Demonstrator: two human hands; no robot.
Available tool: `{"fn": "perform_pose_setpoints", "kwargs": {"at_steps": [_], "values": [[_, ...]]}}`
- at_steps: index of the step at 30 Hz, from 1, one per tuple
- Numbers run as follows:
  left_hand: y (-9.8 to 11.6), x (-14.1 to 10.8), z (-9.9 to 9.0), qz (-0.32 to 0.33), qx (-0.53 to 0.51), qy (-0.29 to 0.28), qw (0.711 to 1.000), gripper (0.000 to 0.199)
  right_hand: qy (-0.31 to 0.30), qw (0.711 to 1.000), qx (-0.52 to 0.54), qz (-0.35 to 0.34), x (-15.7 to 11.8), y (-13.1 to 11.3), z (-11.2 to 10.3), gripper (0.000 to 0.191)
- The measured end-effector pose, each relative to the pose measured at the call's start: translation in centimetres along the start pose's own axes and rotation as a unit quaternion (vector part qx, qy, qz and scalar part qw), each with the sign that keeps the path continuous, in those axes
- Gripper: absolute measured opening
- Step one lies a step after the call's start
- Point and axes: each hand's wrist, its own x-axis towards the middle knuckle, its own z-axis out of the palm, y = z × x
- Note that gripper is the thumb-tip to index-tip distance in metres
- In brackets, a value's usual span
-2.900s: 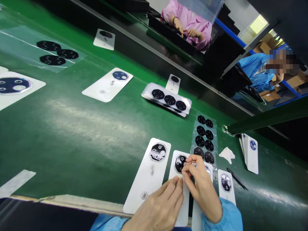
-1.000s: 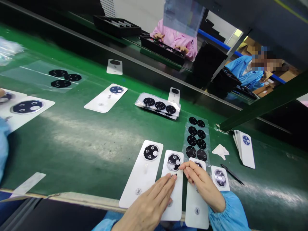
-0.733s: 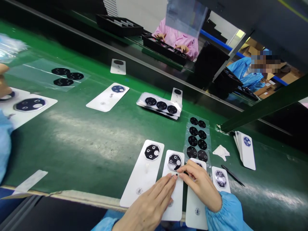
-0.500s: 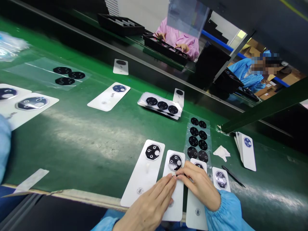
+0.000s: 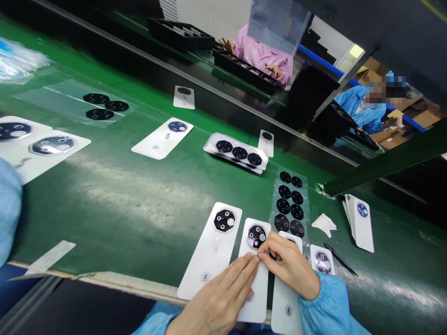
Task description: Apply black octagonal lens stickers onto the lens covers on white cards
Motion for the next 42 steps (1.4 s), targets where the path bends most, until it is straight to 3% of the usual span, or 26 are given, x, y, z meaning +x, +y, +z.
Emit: {"fn": "perform_pose_setpoints", "kwargs": {"at_steps": [8,13,20,27,33,39,42], "values": [[0.1,-0.3,0.5,-0.009,-0.016,0.0,1.0,0.034,0.051,0.997,-0.034,0.04,1.0,-0.2,0.2,0.016],[0.2,-0.3,0.5,-0.02,-0.018,0.008,1.0,0.034,0.051,0.983,-0.175,-0.017,0.9,-0.6,0.8,0.02],[0.2,-0.2,0.5,-0.022,-0.032,0.015,0.999,0.032,0.049,0.922,-0.366,-0.116,0.7,-1.4,1.1,0.025],[0.3,-0.3,0.8,-0.044,-0.043,0.021,0.998,0.034,0.064,0.902,-0.399,-0.154,0.8,-1.8,1.4,0.026],[0.3,-0.3,0.6,-0.036,-0.048,0.005,0.998,0.034,0.067,0.894,-0.416,-0.154,-0.1,-1.7,1.9,0.031],[0.4,-0.2,0.8,-0.043,-0.042,0.013,0.998,0.035,0.066,0.876,-0.451,-0.16,-1.2,-1.5,2.3,0.036],[0.5,-0.2,1.0,-0.051,-0.048,0.034,0.997,0.034,0.069,0.882,-0.444,-0.141,-1.6,-1.3,2.5,0.037]]}}
